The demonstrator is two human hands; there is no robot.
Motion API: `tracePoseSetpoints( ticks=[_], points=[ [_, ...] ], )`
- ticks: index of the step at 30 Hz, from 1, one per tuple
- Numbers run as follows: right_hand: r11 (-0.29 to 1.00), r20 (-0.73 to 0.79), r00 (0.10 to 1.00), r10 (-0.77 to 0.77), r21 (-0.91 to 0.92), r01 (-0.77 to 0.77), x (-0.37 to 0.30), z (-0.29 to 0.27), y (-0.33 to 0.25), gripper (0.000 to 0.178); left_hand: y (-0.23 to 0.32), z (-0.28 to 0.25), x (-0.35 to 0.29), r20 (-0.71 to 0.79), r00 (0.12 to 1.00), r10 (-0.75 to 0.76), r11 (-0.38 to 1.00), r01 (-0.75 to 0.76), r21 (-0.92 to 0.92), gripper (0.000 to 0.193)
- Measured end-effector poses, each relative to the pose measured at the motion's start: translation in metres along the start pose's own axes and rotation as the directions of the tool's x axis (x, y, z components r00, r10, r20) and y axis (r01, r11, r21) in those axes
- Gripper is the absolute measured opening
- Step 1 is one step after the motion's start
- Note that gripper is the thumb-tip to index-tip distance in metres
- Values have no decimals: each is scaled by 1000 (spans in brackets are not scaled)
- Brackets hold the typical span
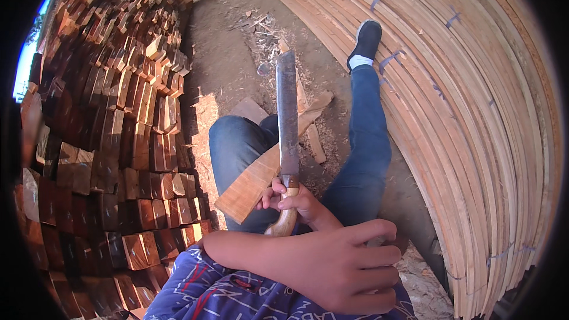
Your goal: The person sits on the ground and uses a hand saw to shape a small piece of wood, repeatedly sawing along its edges to refine its form.
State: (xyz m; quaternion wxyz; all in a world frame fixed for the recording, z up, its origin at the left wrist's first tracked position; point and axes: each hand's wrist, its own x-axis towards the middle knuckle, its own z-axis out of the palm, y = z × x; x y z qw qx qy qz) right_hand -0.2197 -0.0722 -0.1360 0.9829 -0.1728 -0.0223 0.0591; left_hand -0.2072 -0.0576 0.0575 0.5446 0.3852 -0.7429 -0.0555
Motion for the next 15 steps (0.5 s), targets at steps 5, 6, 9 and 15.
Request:
tracePoseSetpoints(
  ticks=[5,6,9,15],
  points=[
    [999,-23,999,-35,28,36,-3,2,-6,29,24,-80,-47,267,922,-279,947,218,238,27],
    [1000,-54,998,-20,10,21,-4,5,-10,29,31,-100,-64,266,866,-424,889,341,306,35],
    [999,-5,999,-47,-20,47,-2,-5,-13,29,42,-135,-82,133,651,-747,541,480,690,39],
    [999,-33,999,-31,11,32,0,-8,-12,30,28,-151,-119,204,659,-724,554,380,741,30]
  ],
)
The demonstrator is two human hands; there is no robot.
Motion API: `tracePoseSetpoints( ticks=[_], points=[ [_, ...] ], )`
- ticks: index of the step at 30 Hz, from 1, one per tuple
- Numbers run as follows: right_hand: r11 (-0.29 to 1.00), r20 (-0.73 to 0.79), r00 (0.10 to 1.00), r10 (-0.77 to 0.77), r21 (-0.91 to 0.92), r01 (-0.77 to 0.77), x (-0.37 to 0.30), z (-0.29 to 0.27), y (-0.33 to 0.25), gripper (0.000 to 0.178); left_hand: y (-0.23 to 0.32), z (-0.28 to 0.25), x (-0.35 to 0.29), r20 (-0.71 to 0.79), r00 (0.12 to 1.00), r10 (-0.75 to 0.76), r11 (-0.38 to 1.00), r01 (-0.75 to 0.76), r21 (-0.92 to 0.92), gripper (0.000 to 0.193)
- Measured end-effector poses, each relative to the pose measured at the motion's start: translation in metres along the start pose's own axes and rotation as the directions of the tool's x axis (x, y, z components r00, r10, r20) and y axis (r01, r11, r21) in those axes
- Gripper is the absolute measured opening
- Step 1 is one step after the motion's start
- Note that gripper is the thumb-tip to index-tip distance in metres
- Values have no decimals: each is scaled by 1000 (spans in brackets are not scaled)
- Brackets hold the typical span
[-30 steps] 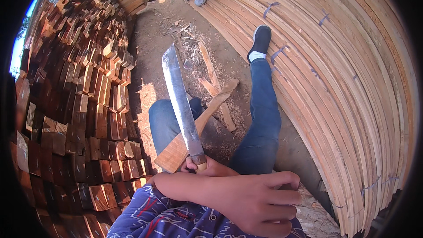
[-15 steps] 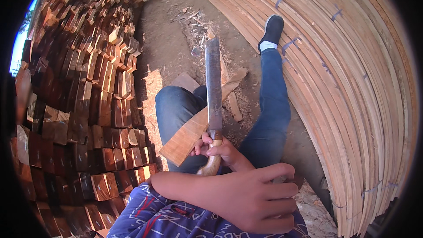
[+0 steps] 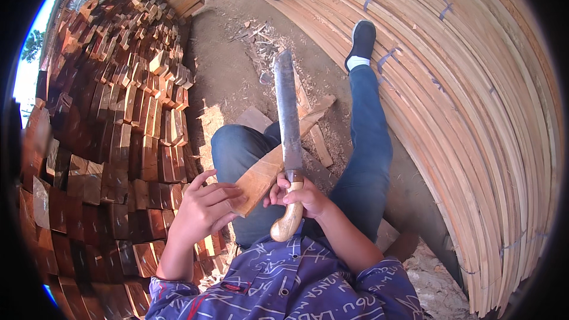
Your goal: The person sits on the ground and uses a hand saw to shape a small piece of wood, repeatedly sawing along its edges to refine its form.
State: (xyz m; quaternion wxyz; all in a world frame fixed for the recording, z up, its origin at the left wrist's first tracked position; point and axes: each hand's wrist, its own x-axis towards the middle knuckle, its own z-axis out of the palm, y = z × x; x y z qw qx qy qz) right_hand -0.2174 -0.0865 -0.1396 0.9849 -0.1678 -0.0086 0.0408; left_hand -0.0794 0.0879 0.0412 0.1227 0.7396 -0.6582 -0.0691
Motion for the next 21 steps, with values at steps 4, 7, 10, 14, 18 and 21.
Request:
tracePoseSetpoints(
  ticks=[4,7,10,14,18,21],
  points=[
    [944,-221,972,78,-298,-143,-27,-19,-9,28,-5,2,19,-178,977,-117,993,121,10,23],
    [854,-403,915,4,-475,-213,-44,-22,-5,28,-10,7,40,-390,901,-191,981,179,-68,22],
    [848,-389,921,8,-486,-212,-51,-23,-7,28,-2,16,60,-485,843,-231,973,196,-123,19],
    [801,-400,916,12,-545,-249,-48,-2,-25,24,-2,27,54,-469,840,-272,959,199,-200,19],
    [713,-370,927,-57,-666,-221,-41,21,-38,20,1,29,39,-395,834,-385,919,305,-251,16],
    [628,-426,903,-54,-718,-301,-22,46,-44,17,-3,33,19,-324,833,-449,886,369,-280,18]
  ],
)
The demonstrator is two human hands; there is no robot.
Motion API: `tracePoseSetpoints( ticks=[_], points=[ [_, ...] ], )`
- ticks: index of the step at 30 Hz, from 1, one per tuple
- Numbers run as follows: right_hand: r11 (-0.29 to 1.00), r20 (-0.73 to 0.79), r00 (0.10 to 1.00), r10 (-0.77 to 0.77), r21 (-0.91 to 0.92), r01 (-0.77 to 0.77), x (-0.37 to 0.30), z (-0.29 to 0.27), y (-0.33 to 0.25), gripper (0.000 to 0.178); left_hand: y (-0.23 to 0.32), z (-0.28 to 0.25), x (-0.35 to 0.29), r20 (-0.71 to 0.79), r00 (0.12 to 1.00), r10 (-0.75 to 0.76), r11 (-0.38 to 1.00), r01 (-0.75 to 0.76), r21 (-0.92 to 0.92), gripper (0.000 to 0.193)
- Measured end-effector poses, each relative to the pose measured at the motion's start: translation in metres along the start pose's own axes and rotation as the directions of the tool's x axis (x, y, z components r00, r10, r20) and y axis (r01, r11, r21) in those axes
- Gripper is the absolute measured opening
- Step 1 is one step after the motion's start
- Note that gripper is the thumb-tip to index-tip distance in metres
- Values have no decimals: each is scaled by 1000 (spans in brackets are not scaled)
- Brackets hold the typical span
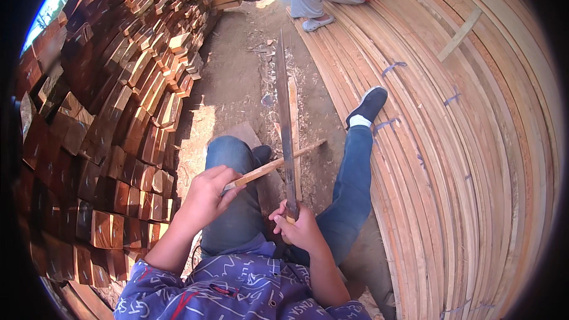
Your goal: The person sits on the ground and uses a hand saw to shape a small piece of wood, repeatedly sawing along its edges to refine its form.
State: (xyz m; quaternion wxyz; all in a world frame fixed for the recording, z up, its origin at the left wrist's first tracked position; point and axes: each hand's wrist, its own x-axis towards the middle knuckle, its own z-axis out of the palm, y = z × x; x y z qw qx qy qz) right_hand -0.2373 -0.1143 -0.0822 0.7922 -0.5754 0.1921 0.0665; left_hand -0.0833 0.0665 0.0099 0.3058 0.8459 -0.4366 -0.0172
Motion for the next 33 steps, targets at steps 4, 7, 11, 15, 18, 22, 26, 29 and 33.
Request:
tracePoseSetpoints(
  ticks=[4,7,11,15,18,22,26,29,33],
  points=[
    [957,-38,989,-146,-261,131,8,11,-18,19,-7,-6,-8,75,996,46,998,-49,38,32],
    [920,8,980,-200,-343,191,9,11,-13,27,-13,-2,-9,123,976,182,980,-190,61,31],
    [987,18,996,-86,-134,87,-3,11,-7,38,-12,0,-6,168,951,259,960,-273,65,40],
    [985,11,996,-91,-149,92,-13,7,-12,41,-12,0,3,179,927,329,937,-344,60,39],
    [975,8,994,-108,-192,108,-14,0,-8,43,-7,-1,9,210,911,355,925,-375,65,33],
    [906,26,978,-205,-372,200,-17,-16,-6,48,-2,-1,12,226,891,394,910,-413,41,27],
    [888,-54,990,-129,-451,91,-25,-10,-29,43,-1,1,14,205,891,405,901,-427,79,21],
    [918,-42,992,-115,-387,90,-31,-13,-34,43,7,5,21,191,868,458,880,-474,42,16],
    [959,-61,997,39,-278,-55,-34,-30,-26,44,13,7,20,197,843,501,845,-525,97,14]
  ],
)
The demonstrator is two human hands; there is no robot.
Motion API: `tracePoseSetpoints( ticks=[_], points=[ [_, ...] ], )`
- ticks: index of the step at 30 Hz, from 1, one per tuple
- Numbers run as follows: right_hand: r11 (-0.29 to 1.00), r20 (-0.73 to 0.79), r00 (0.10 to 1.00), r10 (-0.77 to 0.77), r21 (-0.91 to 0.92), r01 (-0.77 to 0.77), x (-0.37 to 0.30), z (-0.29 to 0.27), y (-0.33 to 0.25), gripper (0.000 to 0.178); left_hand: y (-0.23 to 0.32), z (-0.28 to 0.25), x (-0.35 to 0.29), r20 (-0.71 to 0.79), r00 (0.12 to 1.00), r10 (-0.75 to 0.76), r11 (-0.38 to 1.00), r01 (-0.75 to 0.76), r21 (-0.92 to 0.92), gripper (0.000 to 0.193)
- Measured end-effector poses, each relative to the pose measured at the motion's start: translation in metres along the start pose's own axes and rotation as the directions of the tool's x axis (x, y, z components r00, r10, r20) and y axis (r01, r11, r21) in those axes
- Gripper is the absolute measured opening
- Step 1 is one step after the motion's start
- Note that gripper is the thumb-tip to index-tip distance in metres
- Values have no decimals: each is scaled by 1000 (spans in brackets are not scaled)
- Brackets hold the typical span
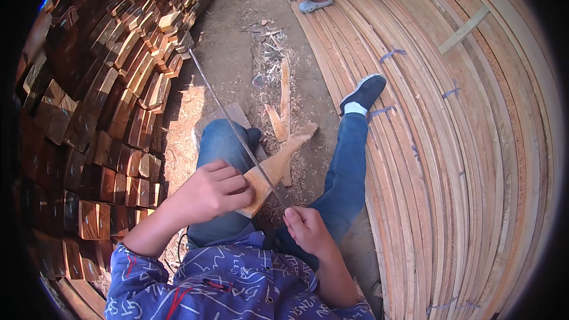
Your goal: The person sits on the ground and uses a hand saw to shape a small piece of wood, repeatedly sawing along its edges to refine its form.
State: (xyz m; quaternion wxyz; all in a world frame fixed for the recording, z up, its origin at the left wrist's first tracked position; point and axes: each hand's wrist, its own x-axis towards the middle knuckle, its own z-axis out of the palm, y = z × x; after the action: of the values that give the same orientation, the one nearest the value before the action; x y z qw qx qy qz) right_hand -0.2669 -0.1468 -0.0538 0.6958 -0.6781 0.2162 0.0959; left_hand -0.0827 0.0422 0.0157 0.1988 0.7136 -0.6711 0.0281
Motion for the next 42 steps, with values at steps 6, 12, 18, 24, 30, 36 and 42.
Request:
tracePoseSetpoints(
  ticks=[6,12,18,24,30,36,42],
  points=[
    [959,-117,982,-146,-261,111,-10,9,-7,44,3,8,-2,-43,999,26,999,-24,49,15],
    [924,-215,952,-218,-359,131,-14,12,1,38,6,18,-6,-240,971,-7,1000,12,22,17],
    [800,-310,868,-388,-582,150,-10,24,-1,32,10,25,-11,-345,928,-140,990,122,-73,23],
    [809,-330,838,-435,-552,202,2,20,18,31,13,30,-8,-388,900,-198,979,160,-126,27],
    [799,-385,768,-511,-542,260,18,31,29,33,11,26,-5,-371,901,-223,974,193,-118,27],
    [731,-332,785,-523,-649,212,17,16,15,37,10,27,-5,-386,896,-221,975,193,-111,27],
    [538,-308,741,-597,-839,84,23,-23,8,42,10,32,-11,-392,874,-287,958,253,-137,33]
  ],
)
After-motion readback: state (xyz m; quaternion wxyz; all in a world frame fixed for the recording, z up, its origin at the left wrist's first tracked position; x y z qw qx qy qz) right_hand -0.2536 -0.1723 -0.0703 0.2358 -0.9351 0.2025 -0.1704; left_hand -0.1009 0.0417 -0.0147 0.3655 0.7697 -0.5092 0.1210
